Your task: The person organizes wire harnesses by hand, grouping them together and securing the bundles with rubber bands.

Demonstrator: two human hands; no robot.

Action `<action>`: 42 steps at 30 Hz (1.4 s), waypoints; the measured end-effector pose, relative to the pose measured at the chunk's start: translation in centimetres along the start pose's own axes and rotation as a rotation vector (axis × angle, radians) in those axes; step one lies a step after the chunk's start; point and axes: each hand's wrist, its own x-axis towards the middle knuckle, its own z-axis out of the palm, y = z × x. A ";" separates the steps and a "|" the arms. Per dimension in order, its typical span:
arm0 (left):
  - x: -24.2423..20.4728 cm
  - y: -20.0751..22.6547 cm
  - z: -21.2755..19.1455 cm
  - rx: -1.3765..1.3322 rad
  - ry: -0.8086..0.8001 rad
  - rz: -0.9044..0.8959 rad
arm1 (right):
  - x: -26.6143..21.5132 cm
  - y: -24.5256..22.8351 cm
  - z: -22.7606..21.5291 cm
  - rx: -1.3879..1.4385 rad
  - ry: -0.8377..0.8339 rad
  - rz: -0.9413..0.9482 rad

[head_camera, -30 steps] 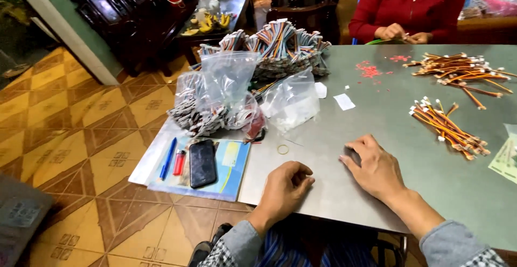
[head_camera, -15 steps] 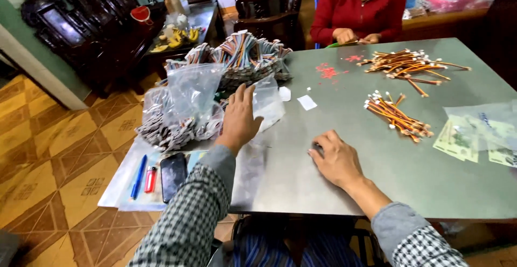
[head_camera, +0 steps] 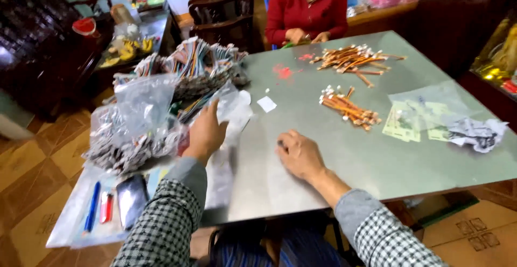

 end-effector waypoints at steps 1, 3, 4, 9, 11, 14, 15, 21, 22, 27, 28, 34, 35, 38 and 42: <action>-1.1 0.2 -1.0 0.005 -0.010 -0.020 | 0.1 0.6 0.6 0.010 -0.020 -0.003; -2.5 1.2 -3.2 -0.194 0.328 0.152 | 1.0 2.1 1.3 0.047 0.085 0.024; -4.7 1.0 -2.9 -0.190 0.331 0.144 | 1.2 2.5 1.6 0.050 0.080 0.017; -16.6 3.2 -2.3 -0.087 0.105 0.341 | 1.5 2.8 1.8 0.082 0.090 0.061; -17.5 2.2 -1.2 -0.075 0.011 0.224 | 2.8 2.5 1.1 0.122 0.037 0.132; -17.6 2.2 -0.9 -0.103 -0.078 0.062 | 5.0 0.8 1.7 0.131 0.065 0.152; -17.5 2.4 -1.0 -0.142 -0.081 0.013 | 5.7 0.2 2.2 0.103 0.139 0.105; -17.5 0.1 2.5 -0.172 0.168 0.080 | 5.8 -9.2 4.7 0.014 -0.175 -0.076; -17.5 0.2 2.5 -0.172 0.171 0.082 | 6.6 -8.4 6.5 0.013 -0.173 -0.078; -17.3 0.4 2.5 -0.142 0.150 0.035 | 9.7 -6.8 8.8 -0.008 -0.043 -0.165; -17.1 0.8 2.0 -0.144 0.150 0.030 | 11.3 -5.7 8.7 -0.010 -0.049 -0.167; -17.0 0.8 2.2 -0.048 0.031 0.034 | 15.5 -6.3 0.8 -0.005 0.361 -0.386; -17.0 0.6 2.6 -0.022 0.041 0.049 | 15.2 -6.9 -0.8 -0.011 0.398 -0.421; -17.0 0.7 3.0 0.004 0.048 0.023 | 13.4 -7.6 -4.5 -0.035 0.445 -0.482; -17.3 1.0 1.9 -0.048 0.049 0.015 | 9.5 -6.9 -6.6 -0.038 0.395 -0.440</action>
